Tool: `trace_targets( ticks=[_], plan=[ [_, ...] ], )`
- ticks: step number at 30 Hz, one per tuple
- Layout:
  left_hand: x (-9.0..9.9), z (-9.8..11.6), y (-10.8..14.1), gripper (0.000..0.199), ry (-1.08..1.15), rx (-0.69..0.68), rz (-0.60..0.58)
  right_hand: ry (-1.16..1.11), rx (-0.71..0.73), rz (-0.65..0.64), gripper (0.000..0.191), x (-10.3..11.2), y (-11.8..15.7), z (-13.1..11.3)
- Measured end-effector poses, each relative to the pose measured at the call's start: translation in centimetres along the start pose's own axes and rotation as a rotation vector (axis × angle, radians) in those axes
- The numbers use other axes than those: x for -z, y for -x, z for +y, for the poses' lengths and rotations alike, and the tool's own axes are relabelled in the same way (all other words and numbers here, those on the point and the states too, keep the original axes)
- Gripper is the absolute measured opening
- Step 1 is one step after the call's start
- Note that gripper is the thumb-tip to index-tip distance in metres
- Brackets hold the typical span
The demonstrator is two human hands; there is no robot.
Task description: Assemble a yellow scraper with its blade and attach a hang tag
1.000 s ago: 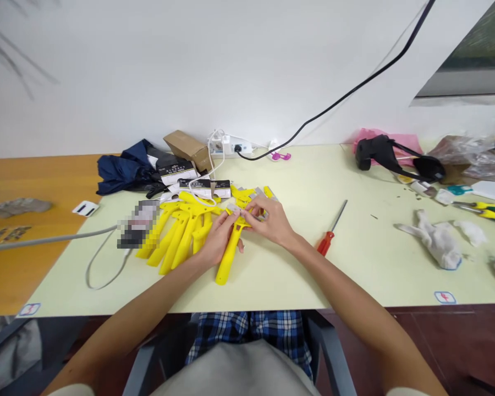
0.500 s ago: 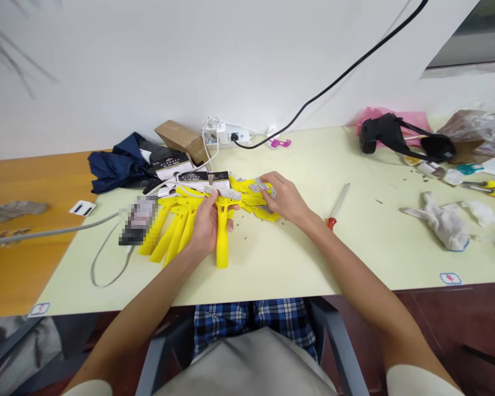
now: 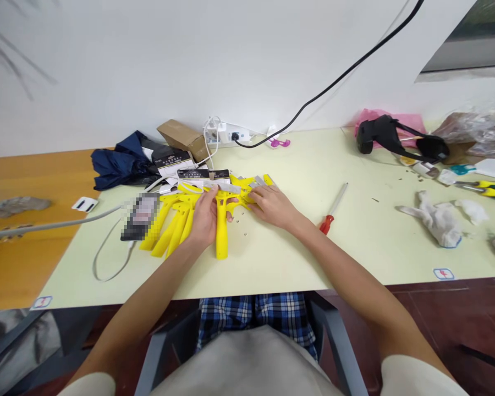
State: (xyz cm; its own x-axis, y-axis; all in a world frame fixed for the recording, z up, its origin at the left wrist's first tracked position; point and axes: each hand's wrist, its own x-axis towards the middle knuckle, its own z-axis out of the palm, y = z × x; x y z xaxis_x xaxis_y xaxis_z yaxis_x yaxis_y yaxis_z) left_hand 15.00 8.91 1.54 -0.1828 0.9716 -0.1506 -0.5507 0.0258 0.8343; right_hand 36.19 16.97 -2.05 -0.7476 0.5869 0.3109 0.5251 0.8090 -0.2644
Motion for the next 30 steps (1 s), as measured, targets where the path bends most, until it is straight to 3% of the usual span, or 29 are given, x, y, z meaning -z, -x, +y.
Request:
trace_targets(
  ticks=[10,16,20,25,30],
  plan=[
    [0.2,0.8,-0.5,0.044,0.021,-0.030,0.056,-0.030,-0.046,0.028,0.032,-0.2,0.0,-0.1],
    [0.3,1.1,-0.6,0.043,-0.015,-0.039,0.071,-0.049,-0.103,0.052,0.021,-0.2,0.0,0.0],
    [0.2,0.9,-0.5,0.041,0.004,-0.026,0.050,-0.108,-0.165,0.075,0.028,-0.3,0.0,0.4],
    [0.1,0.3,-0.4,0.040,0.023,-0.007,-0.015,-0.314,-0.295,0.223,0.032,0.1,-0.3,0.5],
    [-0.5,-0.6,0.2,0.041,0.013,0.042,-0.039,-0.676,-0.417,0.440,0.046,1.0,-1.0,-0.4]
  ],
)
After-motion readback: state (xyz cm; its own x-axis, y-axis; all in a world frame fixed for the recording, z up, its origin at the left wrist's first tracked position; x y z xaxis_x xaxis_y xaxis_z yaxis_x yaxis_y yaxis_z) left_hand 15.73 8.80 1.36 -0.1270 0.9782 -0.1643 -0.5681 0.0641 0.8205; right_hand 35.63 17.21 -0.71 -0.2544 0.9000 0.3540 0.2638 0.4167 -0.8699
